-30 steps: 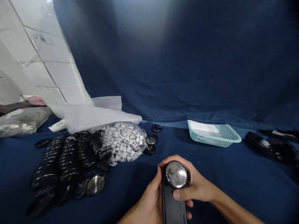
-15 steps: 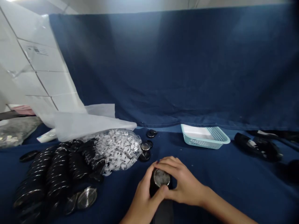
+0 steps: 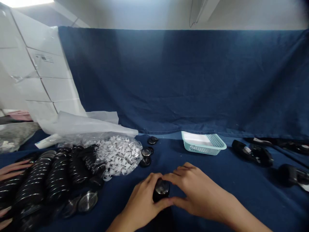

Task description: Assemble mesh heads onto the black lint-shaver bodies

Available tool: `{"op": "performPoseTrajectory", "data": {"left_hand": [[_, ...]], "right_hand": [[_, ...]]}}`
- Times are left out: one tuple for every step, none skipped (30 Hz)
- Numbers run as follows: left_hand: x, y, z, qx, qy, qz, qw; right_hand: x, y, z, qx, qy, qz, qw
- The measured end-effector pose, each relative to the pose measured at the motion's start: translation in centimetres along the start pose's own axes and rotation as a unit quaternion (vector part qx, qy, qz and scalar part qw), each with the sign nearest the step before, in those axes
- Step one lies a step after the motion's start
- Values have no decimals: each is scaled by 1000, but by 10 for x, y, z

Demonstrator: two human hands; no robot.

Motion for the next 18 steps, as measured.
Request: {"op": "performPoseTrajectory", "data": {"left_hand": [[0, -1, 0, -6, 7, 5, 1000], [0, -3, 1, -17, 15, 10, 1000], [-1, -5, 1, -27, 23, 14, 999], [0, -6, 2, -35, 29, 15, 999], [0, -7, 3, -38, 33, 15, 999], [1, -7, 3, -38, 33, 14, 999], [3, -7, 4, -35, 30, 11, 999], [4, -7, 4, -30, 26, 7, 999], [5, -6, 5, -25, 22, 2, 999], [6, -6, 5, -22, 18, -3, 1000], [7, -6, 5, -19, 15, -7, 1000], [7, -6, 5, -18, 12, -11, 1000], [8, -6, 5, -18, 10, -14, 1000], [8, -6, 4, -19, 8, -19, 1000], [8, -6, 4, -19, 7, -22, 1000], [8, -5, 3, -18, 6, -25, 999], [8, -4, 3, -18, 4, -27, 999], [8, -3, 2, -17, 4, -28, 999]], "right_hand": [[1, 4, -1, 15, 4, 17, 1000], [2, 10, -2, 32, 12, 30, 999], [3, 15, -2, 50, 23, 41, 998], [3, 20, -3, 65, 38, 49, 996], [2, 24, -3, 76, 53, 54, 994], [1, 26, -3, 79, 67, 57, 993], [1, 27, -2, 77, 78, 58, 992], [0, 27, -2, 73, 88, 58, 992], [-1, 26, -1, 70, 97, 56, 991], [-2, 26, 0, 67, 107, 53, 991], [-4, 26, 1, 65, 116, 45, 990], [-6, 26, 2, 63, 128, 34, 989], [-8, 26, 3, 60, 137, 19, 989], [-9, 25, 3, 53, 142, 3, 988], [-10, 24, 3, 45, 143, -12, 989], [-10, 22, 3, 35, 143, -23, 989], [-10, 21, 3, 27, 144, -31, 989], [-11, 19, 3, 21, 147, -36, 988]]}}
Point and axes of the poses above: each hand's wrist, its own z-axis away from the middle knuckle, its own x-axis out of the palm, y = z × x, the point moved 10 cm from there along -z, towards the middle knuckle, and after that the axes turned 9 degrees about -y, right-handed, at the moved point
